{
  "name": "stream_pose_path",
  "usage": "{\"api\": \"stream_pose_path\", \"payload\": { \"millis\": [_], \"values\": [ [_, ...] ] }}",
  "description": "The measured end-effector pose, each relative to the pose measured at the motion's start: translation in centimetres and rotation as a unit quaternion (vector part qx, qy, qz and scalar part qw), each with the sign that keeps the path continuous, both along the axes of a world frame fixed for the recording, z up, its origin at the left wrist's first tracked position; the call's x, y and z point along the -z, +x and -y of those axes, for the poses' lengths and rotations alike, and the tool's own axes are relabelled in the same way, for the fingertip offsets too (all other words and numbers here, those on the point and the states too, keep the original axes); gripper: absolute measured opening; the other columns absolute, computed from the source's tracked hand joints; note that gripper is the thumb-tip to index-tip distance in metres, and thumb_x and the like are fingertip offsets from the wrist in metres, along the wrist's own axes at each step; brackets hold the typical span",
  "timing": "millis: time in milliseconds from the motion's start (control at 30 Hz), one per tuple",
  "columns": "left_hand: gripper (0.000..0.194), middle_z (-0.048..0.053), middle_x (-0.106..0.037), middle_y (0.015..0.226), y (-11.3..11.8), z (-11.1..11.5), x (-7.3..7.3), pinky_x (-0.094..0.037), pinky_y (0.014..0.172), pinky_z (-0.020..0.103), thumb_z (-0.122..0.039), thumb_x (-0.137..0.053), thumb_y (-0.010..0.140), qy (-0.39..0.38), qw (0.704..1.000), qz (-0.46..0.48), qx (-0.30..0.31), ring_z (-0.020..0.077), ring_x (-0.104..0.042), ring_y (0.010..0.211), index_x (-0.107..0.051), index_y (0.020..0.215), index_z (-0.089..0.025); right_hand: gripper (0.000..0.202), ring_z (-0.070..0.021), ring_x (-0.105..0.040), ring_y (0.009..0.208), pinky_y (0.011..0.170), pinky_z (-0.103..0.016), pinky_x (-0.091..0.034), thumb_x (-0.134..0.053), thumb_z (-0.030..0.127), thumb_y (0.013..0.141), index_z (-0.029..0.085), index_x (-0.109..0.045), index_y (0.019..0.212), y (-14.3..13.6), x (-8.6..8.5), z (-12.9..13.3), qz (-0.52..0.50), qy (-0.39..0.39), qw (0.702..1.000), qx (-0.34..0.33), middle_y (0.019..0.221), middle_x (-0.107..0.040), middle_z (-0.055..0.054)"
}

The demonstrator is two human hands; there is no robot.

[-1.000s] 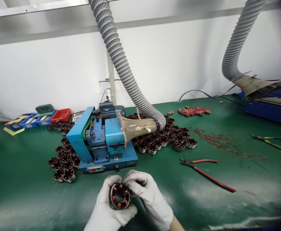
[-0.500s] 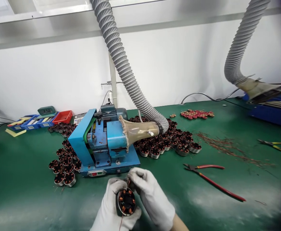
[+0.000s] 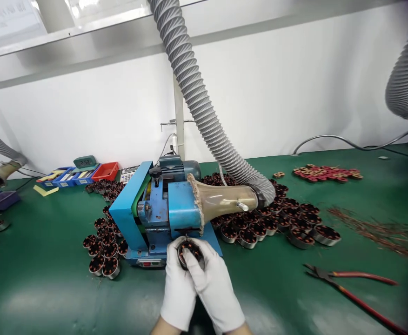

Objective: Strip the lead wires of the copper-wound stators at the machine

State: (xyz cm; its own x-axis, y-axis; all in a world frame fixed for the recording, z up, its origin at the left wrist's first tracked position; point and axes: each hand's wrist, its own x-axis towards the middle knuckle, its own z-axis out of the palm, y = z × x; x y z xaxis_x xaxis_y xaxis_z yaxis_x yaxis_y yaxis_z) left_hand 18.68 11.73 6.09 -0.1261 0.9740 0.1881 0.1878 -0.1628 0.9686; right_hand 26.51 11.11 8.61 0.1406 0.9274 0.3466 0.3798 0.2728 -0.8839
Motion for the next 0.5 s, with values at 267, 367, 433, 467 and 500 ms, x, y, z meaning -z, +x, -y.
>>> {"api": "stream_pose_path", "payload": {
  "millis": [267,367,433,467,500],
  "values": [
    [0.026,0.009,-0.055,0.103,0.7,-1.1,-1.2,-0.045,0.088,0.038,-0.025,-0.052,0.077,0.017,0.999,-0.035,-0.015,0.0204,-0.056,0.096,-0.05,0.102,-0.02,0.026,-0.0216,-0.059,0.085,0.078,-0.035,-0.045,-0.042,0.038,0.086,0.02,-0.06,0.093,0.6,0.3,-1.6,-0.027,-0.002,1.0,0.01,0.091,-0.064,-0.007],
    [0.027,0.009,-0.055,0.102,0.7,-1.0,-1.5,-0.046,0.087,0.038,-0.021,-0.053,0.074,0.013,0.999,-0.031,-0.013,0.0204,-0.057,0.095,-0.051,0.101,-0.02,0.027,-0.0216,-0.059,0.085,0.078,-0.035,-0.045,-0.041,0.037,0.085,0.02,-0.06,0.093,0.6,0.3,-1.5,-0.036,-0.003,0.999,0.013,0.092,-0.064,-0.007],
    [0.028,0.009,-0.055,0.102,0.7,-0.9,-1.8,-0.045,0.088,0.038,-0.02,-0.053,0.073,0.012,1.0,-0.024,-0.009,0.0203,-0.057,0.095,-0.052,0.101,-0.02,0.028,-0.0219,-0.06,0.085,0.077,-0.035,-0.046,-0.041,0.037,0.085,0.019,-0.061,0.092,0.7,0.1,-1.4,-0.037,0.002,0.999,0.023,0.091,-0.065,-0.008],
    [0.028,0.009,-0.055,0.101,0.7,-0.9,-1.9,-0.045,0.088,0.038,-0.019,-0.053,0.073,0.012,1.0,-0.021,-0.007,0.0203,-0.057,0.095,-0.052,0.101,-0.019,0.028,-0.0221,-0.06,0.085,0.077,-0.035,-0.046,-0.041,0.037,0.085,0.019,-0.061,0.092,0.7,0.1,-1.4,-0.038,0.004,0.999,0.027,0.091,-0.065,-0.008],
    [0.028,0.009,-0.056,0.101,0.7,-1.0,-2.0,-0.045,0.088,0.039,-0.019,-0.053,0.073,0.011,1.0,-0.02,-0.005,0.0204,-0.057,0.095,-0.052,0.101,-0.019,0.028,-0.0223,-0.06,0.084,0.077,-0.035,-0.046,-0.041,0.037,0.085,0.018,-0.061,0.092,0.7,0.0,-1.4,-0.038,0.005,0.999,0.029,0.091,-0.065,-0.009]
  ]
}}
